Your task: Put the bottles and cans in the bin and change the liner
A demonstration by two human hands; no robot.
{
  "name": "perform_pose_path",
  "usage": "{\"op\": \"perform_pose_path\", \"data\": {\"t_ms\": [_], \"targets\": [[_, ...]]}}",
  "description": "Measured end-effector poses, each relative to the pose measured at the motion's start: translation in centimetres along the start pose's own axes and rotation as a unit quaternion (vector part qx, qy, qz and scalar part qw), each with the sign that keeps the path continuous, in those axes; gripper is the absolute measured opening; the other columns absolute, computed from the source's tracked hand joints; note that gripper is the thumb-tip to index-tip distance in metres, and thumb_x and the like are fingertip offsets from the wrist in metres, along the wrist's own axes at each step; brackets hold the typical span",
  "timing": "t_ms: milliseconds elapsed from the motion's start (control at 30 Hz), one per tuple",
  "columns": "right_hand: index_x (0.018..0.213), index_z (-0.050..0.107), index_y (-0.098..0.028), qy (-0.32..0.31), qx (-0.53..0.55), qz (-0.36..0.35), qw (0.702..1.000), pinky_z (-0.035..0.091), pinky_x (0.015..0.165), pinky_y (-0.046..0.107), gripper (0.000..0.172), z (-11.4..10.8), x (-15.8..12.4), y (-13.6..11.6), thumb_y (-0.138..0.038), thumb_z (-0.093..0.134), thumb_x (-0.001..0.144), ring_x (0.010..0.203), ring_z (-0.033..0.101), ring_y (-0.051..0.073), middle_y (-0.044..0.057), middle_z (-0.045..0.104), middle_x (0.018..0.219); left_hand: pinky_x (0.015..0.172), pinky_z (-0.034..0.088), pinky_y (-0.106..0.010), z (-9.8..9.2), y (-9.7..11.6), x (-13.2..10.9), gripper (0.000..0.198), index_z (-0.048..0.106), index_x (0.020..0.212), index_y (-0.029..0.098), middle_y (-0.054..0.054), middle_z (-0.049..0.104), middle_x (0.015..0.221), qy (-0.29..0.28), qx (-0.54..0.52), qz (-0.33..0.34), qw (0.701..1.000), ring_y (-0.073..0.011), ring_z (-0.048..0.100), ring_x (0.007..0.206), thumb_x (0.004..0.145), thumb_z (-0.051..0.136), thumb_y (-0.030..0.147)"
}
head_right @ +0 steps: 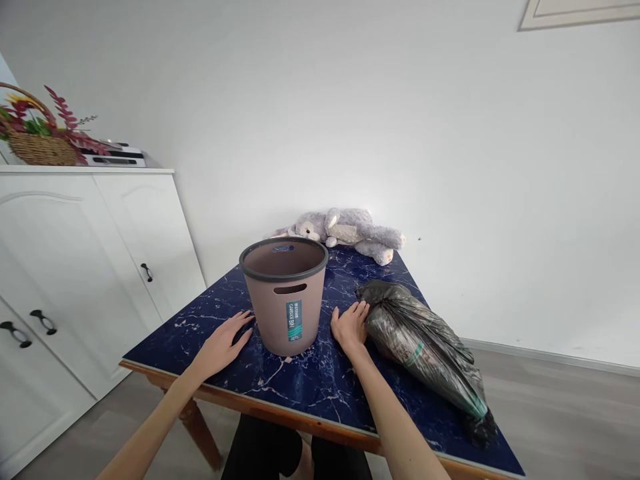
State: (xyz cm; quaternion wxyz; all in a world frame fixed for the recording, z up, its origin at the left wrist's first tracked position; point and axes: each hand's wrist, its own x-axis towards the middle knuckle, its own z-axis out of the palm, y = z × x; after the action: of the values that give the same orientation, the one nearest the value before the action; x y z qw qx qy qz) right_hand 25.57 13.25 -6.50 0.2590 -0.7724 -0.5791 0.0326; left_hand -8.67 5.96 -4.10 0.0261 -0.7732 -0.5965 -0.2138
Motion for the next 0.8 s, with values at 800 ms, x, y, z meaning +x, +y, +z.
{"op": "perform_pose_path", "data": {"t_ms": [800], "targets": [[0.16,0.048,-0.015,-0.097,0.108,-0.213,0.966,0.051,0.117,0.053,0.071,-6.5,-19.3,4.8,-0.06,0.041,0.106,0.152,0.043,0.041,0.011,0.046,0.165,0.124,0.038,-0.057,-2.2,6.1,-6.8,0.052,0.061,0.146,0.026,-0.009,0.061,0.154,0.04,-0.094,-0.03,0.994,-0.0348,0.049,0.149,0.105,0.049,0.055]]}}
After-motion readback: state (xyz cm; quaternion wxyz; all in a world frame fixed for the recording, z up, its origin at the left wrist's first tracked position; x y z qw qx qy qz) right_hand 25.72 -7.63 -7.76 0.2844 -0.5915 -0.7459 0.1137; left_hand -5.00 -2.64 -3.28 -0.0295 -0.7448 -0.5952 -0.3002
